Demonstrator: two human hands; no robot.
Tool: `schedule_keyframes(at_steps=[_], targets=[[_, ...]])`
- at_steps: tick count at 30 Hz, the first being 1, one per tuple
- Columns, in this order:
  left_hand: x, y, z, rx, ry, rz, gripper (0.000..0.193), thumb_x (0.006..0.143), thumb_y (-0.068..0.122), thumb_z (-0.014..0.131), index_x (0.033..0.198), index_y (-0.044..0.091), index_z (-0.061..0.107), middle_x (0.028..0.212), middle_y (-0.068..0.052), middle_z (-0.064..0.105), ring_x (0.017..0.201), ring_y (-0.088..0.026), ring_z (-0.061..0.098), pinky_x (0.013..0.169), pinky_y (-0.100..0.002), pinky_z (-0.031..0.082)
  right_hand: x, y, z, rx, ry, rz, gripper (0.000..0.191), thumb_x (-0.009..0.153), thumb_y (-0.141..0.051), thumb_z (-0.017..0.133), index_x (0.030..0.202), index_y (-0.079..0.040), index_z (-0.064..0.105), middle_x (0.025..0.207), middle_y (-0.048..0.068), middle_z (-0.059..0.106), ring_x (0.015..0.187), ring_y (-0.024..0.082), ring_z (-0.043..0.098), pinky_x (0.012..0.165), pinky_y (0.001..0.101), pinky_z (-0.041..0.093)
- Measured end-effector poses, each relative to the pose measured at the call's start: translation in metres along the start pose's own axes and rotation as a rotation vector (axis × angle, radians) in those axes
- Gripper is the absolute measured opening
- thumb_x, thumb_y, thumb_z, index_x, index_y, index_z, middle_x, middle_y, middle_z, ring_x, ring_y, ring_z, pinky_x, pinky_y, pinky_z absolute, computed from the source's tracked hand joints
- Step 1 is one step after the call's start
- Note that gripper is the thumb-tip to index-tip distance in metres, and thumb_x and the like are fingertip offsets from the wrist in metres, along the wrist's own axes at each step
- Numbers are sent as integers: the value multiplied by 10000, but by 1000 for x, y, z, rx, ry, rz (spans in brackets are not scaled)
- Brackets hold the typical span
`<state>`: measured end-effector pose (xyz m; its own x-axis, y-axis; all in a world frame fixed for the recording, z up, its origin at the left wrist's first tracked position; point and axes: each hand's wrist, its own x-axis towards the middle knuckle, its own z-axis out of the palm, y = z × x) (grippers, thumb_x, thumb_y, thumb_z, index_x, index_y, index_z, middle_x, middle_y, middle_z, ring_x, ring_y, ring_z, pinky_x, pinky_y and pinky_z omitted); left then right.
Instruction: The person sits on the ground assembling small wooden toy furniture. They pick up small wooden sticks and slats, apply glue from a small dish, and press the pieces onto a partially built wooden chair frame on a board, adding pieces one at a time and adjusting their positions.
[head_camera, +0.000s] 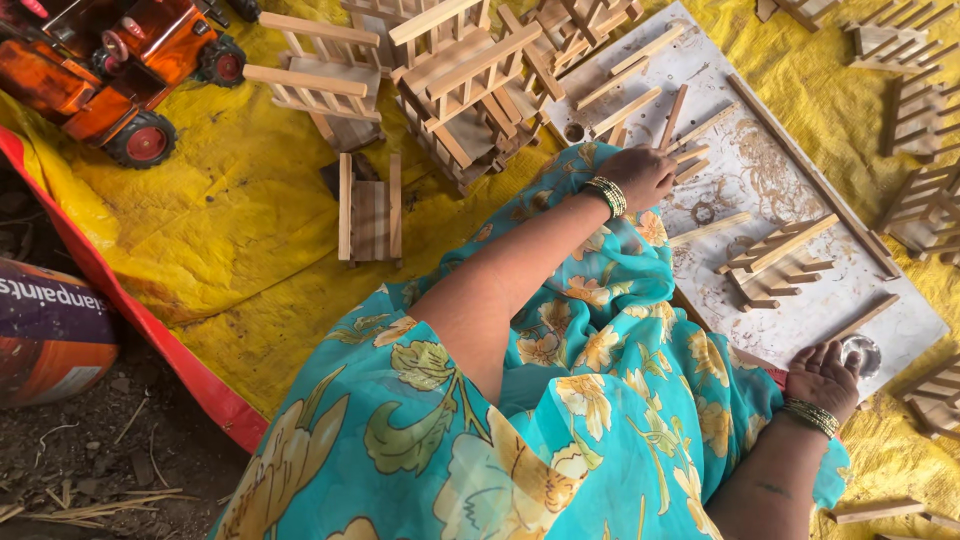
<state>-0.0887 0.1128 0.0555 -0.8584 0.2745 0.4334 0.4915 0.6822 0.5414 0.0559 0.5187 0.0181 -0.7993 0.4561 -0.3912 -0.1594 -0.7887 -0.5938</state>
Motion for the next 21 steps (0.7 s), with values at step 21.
schedule_keyframes(at_steps=[21], targets=[[1, -12, 23, -35, -23, -3, 201, 899, 241, 589, 836, 74, 682, 890, -159, 736, 886, -359, 701, 794, -493, 571, 9, 4, -6, -131, -14, -27, 491, 967, 17, 517, 1399, -197, 611, 1422, 97, 647, 1230, 291, 617, 1054, 483, 558]])
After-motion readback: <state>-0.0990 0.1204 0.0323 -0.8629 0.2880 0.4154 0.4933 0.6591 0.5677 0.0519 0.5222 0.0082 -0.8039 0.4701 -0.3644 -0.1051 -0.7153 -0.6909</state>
